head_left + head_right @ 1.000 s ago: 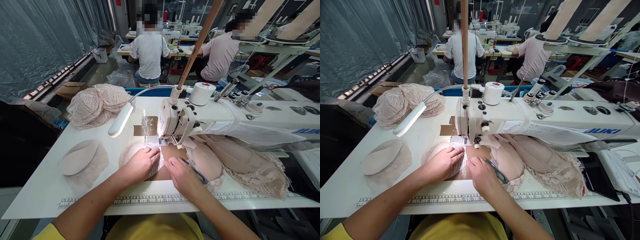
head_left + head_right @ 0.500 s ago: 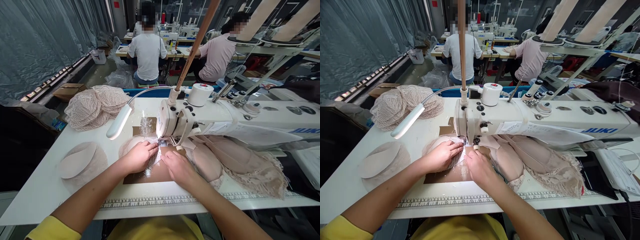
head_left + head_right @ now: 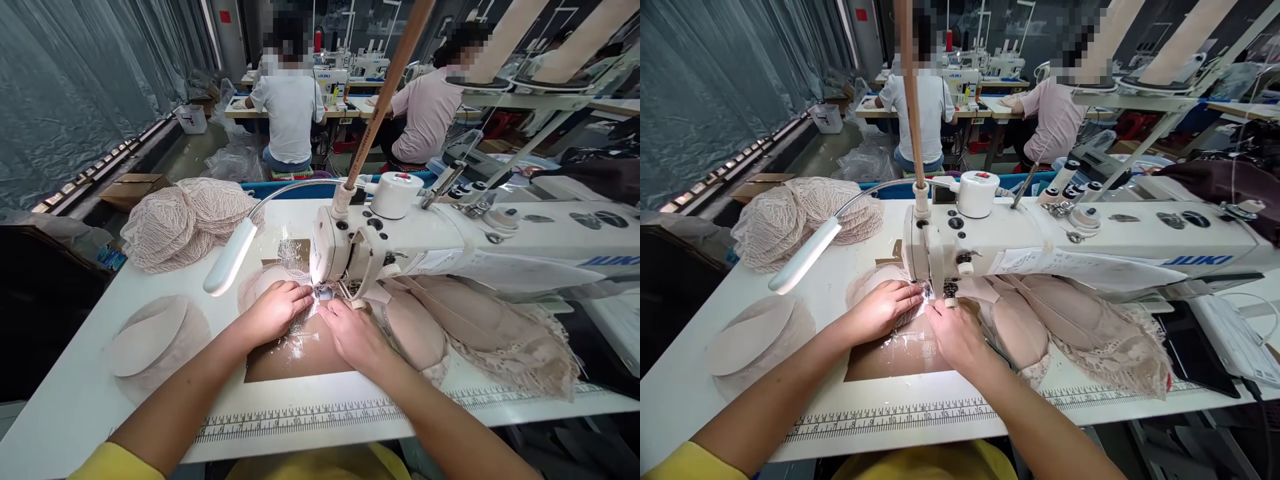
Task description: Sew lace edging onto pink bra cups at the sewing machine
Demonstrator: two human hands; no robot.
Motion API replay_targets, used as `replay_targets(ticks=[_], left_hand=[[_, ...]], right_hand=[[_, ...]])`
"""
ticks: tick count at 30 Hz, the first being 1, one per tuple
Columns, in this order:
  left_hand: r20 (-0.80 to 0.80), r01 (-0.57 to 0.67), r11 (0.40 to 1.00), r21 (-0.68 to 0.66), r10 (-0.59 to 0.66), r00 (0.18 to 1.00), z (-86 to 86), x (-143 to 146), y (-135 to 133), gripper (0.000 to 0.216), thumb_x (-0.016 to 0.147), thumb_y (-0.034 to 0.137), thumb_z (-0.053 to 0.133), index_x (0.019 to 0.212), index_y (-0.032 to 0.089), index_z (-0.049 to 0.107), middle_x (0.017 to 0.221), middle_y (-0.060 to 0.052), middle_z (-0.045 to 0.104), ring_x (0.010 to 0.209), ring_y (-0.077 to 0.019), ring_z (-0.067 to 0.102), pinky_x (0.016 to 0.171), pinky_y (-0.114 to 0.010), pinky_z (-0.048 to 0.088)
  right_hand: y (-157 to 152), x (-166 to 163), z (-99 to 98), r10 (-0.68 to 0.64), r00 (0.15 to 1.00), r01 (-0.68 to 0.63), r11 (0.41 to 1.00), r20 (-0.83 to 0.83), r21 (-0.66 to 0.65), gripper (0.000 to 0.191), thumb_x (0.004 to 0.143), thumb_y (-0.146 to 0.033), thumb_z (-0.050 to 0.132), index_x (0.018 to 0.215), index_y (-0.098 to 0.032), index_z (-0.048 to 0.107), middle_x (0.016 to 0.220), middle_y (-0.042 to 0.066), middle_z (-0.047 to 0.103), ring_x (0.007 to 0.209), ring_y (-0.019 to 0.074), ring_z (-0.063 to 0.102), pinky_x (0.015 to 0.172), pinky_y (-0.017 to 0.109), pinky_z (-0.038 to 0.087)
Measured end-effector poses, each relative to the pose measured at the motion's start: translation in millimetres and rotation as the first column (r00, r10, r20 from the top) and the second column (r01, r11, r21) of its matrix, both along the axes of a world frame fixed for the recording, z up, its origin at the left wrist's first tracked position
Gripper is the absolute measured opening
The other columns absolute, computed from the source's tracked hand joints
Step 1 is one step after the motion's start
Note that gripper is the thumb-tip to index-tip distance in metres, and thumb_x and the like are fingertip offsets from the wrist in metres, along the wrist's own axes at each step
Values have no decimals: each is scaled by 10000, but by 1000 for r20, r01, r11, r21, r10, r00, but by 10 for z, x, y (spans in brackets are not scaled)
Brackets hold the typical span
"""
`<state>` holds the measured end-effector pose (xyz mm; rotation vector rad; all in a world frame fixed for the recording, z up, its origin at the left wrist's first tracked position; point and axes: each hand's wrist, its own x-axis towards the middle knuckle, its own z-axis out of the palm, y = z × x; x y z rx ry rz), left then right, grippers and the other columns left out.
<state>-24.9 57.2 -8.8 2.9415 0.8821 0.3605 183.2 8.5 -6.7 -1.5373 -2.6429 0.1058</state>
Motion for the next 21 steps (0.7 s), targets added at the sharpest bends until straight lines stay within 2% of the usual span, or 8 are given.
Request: replay_targets(ticks=[6,11,16,21], left_hand=[[74,26,999,25,-28,997,-29,-5,-34,353,913,134,430,1217,170,605,1251,-115,621,1073,-265,569,895,-424,502],[157,76,993,90,-90,983,-211,-85,106,380,896,172,443,1225,252,616,1249,-78,633,1065,-267,602,857,-401,536],[175,140,984,106,-158,972,-371,-172,240,416,861,212,488,1253,289,604,1300,-46,604,1083,-249,613,859,-343,547],[200,126,987,96,-143,969,-344,-170,232,400,856,186,476,1204,293,640,1265,-37,630,1048,-228,632,851,-311,545]], right_hand=[[-26,-4,56,21,997,-18,999,-80,44,303,839,-134,507,1116,-165,626,940,65,650,783,183,527,649,302,359],[2,20,23,21,998,-15,996,-62,91,220,795,-180,548,1006,-183,610,914,35,645,843,200,527,681,312,392],[9,37,-75,34,999,-30,987,-24,159,162,783,-207,545,930,-183,608,883,29,613,781,196,518,624,307,411],[-1,27,-77,25,999,-19,984,-30,176,163,778,-199,538,921,-185,614,858,31,608,752,194,510,613,305,413]])
